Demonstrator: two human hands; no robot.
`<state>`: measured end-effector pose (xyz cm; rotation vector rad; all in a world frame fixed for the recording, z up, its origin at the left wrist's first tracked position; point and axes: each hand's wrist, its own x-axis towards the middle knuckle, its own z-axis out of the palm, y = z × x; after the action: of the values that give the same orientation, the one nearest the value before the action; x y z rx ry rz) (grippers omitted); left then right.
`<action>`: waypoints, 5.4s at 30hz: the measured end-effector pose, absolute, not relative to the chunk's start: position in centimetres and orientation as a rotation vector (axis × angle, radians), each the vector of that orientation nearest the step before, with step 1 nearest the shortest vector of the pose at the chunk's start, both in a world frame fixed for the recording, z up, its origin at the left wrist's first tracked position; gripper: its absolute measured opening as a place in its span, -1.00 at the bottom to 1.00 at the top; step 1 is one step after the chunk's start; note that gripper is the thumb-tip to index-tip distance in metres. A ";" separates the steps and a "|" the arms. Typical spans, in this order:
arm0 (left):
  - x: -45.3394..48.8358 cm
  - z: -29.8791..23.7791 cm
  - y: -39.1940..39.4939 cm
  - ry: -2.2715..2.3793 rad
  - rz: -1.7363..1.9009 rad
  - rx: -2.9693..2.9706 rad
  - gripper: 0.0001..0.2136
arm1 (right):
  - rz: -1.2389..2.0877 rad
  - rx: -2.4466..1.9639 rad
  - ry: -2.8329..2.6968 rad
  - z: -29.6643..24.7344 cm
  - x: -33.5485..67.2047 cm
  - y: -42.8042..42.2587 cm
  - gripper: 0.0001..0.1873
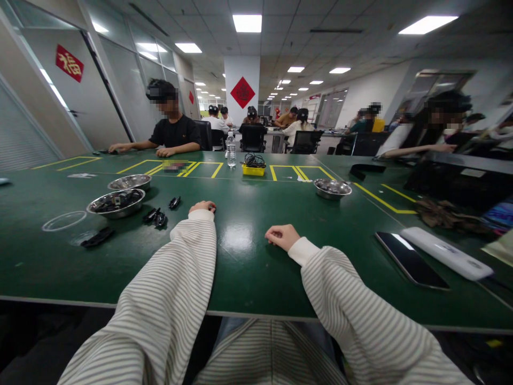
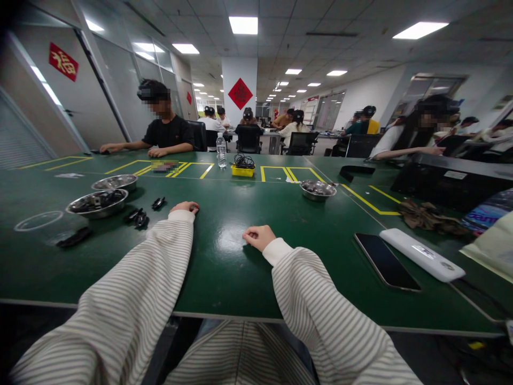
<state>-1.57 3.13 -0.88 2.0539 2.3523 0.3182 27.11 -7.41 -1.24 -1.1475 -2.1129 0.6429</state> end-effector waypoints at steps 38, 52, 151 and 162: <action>10.2 -3.9 -4.4 1.205 0.675 2.824 -0.65 | 0.335 -1.352 -2.009 -1.4 27.5 -6.7 -0.83; 0.6 -1.3 1.3 2.457 0.680 2.032 -0.53 | 0.336 -1.378 -2.196 -1.6 27.9 -6.9 -0.85; 10.1 -1.4 -5.4 1.061 0.972 2.777 -0.85 | 0.586 -1.099 -1.929 -0.9 27.5 -7.0 -0.82; 10.1 -1.3 -5.8 1.069 0.953 2.714 -0.85 | 0.675 -1.117 -1.852 -1.2 27.4 -7.0 -0.82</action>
<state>10.11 -5.77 -1.30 2.7139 1.0695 0.9528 27.42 -7.00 -1.21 -1.1173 -1.8520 0.6754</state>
